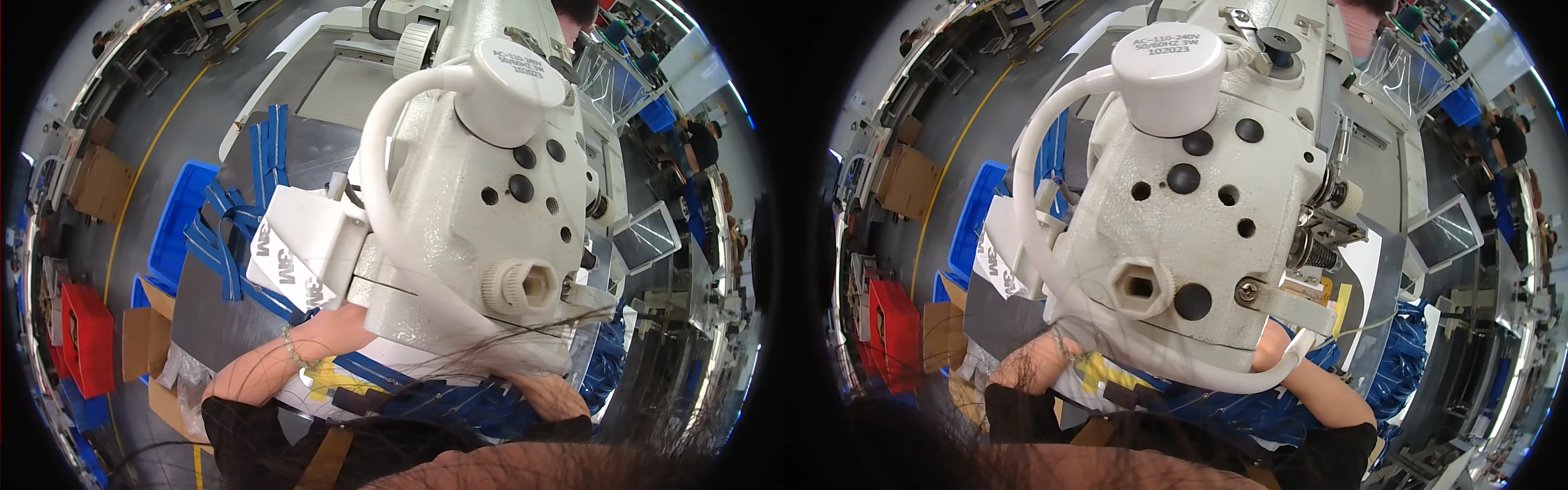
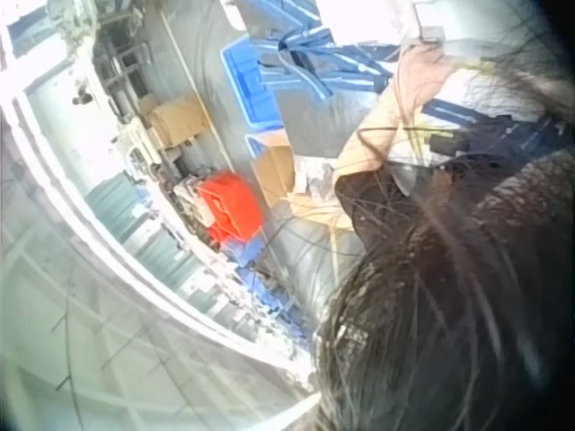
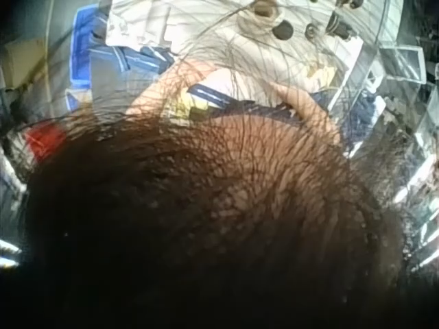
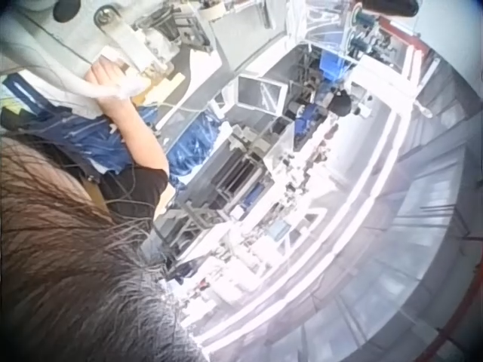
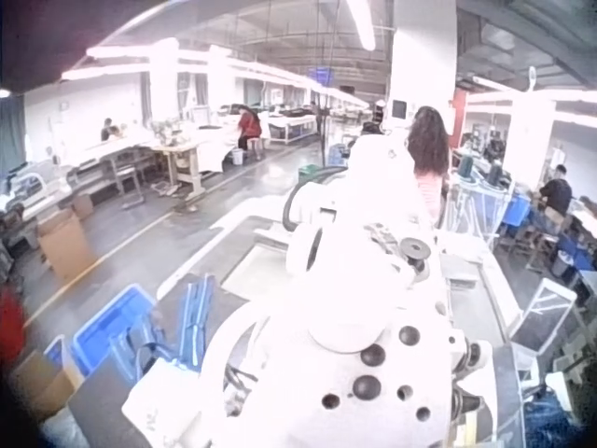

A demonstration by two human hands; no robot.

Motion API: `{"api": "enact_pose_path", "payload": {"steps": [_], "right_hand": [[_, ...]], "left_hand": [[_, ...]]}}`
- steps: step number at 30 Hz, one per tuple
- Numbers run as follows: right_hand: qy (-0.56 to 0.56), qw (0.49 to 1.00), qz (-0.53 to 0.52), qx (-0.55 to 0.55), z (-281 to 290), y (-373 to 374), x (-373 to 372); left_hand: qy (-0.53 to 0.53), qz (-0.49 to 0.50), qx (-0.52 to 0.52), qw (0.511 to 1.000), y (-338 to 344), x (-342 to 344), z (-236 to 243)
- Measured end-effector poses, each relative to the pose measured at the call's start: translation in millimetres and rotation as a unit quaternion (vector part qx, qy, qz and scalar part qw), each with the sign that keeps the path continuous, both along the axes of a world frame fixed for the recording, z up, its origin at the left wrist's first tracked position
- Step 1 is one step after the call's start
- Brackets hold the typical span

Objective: Sewing blue straps using an industrial sewing machine in a workshop.

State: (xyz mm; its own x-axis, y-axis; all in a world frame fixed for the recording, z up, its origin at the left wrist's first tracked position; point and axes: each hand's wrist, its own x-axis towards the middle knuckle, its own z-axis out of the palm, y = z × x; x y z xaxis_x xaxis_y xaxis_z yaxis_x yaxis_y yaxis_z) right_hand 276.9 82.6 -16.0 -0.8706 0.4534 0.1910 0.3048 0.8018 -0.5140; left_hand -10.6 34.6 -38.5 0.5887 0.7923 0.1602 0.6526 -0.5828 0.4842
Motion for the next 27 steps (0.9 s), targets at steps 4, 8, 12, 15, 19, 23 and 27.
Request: {"api": "enact_pose_path", "payload": {"steps": [4,8,12,15,19,23,27], "right_hand": [[0.004,1.000,-0.008,-0.022,-0.8,-1.9,0.6],[0.007,0.999,-0.016,-0.046,-1.3,-3.3,0.8],[0.011,0.997,-0.026,-0.069,-1.6,-4.4,1.6],[0.012,0.996,-0.034,-0.086,-1.8,-6.1,2.4],[0.014,0.993,-0.042,-0.110,-2.1,-8.1,2.6],[0.017,0.989,-0.051,-0.135,-2.8,-9.1,2.4],[0.017,0.985,-0.060,-0.161,-3.0,-11.5,3.0]], "left_hand": [[-0.003,-0.002,0.013,1.000,0.9,0.7,-0.1],[-0.007,-0.005,0.022,1.000,0.6,0.6,0.4],[0.036,-0.023,-0.023,0.999,3.4,1.2,6.4],[0.065,-0.041,-0.050,0.996,6.5,0.0,16.0],[0.023,-0.030,-0.061,0.997,4.4,-3.3,26.1],[0.013,-0.025,-0.058,0.998,2.6,-1.8,19.2],[0.042,-0.045,-0.071,0.996,3.1,0.1,5.2]]}}
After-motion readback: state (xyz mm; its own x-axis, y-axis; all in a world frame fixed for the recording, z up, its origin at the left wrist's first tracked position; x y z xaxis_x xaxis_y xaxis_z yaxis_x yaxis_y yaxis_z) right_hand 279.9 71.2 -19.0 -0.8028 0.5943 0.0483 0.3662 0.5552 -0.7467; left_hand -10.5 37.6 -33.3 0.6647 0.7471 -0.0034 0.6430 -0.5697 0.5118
